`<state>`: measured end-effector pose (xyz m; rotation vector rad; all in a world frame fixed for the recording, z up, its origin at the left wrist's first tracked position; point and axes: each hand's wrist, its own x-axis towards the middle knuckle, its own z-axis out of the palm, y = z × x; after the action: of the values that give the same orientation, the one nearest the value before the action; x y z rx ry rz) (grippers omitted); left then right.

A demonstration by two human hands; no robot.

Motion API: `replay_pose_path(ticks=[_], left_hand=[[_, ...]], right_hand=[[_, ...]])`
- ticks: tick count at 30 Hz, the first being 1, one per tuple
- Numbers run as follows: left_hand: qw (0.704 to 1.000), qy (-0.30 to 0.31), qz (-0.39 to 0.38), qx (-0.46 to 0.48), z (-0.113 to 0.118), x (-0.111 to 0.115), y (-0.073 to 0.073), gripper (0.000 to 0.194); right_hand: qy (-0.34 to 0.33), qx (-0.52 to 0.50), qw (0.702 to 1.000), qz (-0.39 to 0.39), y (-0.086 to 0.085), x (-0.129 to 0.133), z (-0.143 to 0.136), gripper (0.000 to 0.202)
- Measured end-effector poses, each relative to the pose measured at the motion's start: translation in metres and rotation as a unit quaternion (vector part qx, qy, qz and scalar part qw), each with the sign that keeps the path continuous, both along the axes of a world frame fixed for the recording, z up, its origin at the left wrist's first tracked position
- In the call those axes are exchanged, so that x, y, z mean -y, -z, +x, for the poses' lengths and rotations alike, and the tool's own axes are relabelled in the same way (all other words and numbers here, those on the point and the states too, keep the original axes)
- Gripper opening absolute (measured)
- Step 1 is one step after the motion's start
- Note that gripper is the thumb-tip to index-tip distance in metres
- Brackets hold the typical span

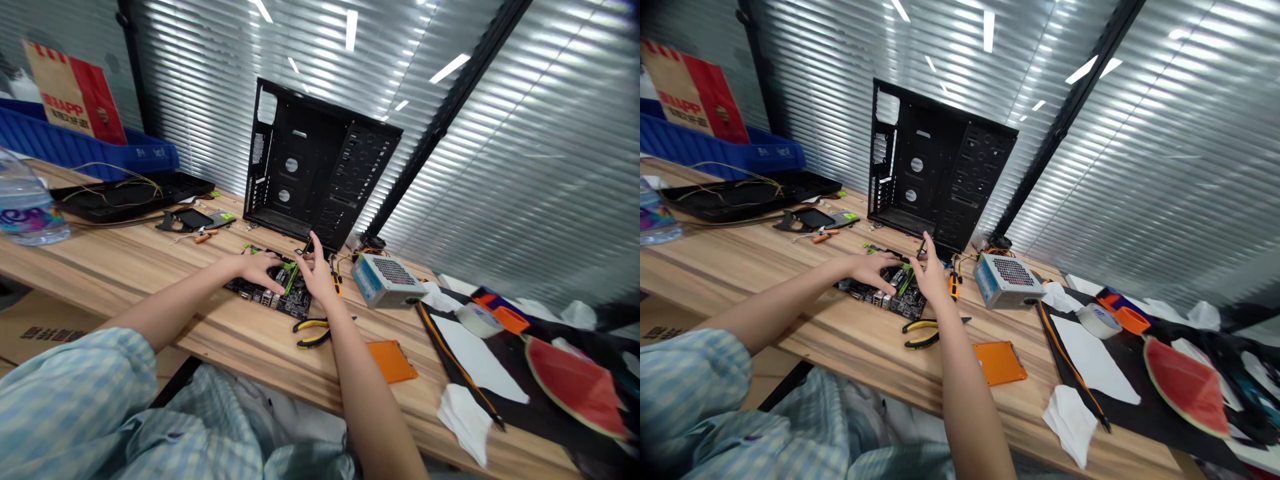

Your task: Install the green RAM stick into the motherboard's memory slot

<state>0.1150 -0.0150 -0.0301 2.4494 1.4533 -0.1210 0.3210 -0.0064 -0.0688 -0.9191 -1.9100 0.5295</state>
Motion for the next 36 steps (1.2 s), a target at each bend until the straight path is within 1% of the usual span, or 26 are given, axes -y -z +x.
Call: replay_pose_path(ticks=[3,6,10,14,17,20,24,29,32,36], left_hand=[[1.0,0.001,0.002,0.0,0.001,0.0,-0.001,0.106],[1.0,-0.002,0.004,-0.001,0.001,0.001,-0.001,0.105],[1.0,-0.001,0.005,0.0,0.001,0.0,0.0,0.107],[1.0,-0.002,0.009,0.005,-0.001,-0.004,0.005,0.108],[1.0,0.001,0.01,0.009,-0.003,-0.006,0.008,0.107],[1.0,0.005,0.013,0.008,-0.003,-0.006,0.007,0.106],[1.0,0.002,0.008,0.0,-0.001,-0.002,0.003,0.105],[1.0,-0.013,-0.005,-0.007,0.002,0.001,-0.001,0.107],[1.0,-0.012,-0.005,-0.007,0.001,0.002,-0.001,0.108],[1.0,-0.001,0.004,0.002,0.0,0.0,0.001,0.107]], right_hand=[[0.01,-0.042,0.998,-0.043,0.005,-0.006,0.004,0.073],[0.01,-0.047,0.998,-0.05,0.005,-0.006,0.004,0.075],[0.008,0.016,1.0,-0.002,-0.003,0.003,-0.002,0.07],[-0.012,0.1,0.992,0.069,-0.015,0.018,-0.01,0.063],[-0.014,0.11,0.99,0.09,-0.018,0.022,-0.012,0.061],[-0.002,0.083,0.995,0.057,-0.014,0.016,-0.008,0.064],[0.015,0.011,1.0,-0.005,-0.004,0.002,0.001,0.069],[0.011,-0.07,0.994,-0.082,0.003,-0.006,0.006,0.075],[0.01,-0.056,0.996,-0.07,0.002,-0.005,0.004,0.075],[0.018,0.017,1.0,-0.002,-0.006,0.006,-0.003,0.069]])
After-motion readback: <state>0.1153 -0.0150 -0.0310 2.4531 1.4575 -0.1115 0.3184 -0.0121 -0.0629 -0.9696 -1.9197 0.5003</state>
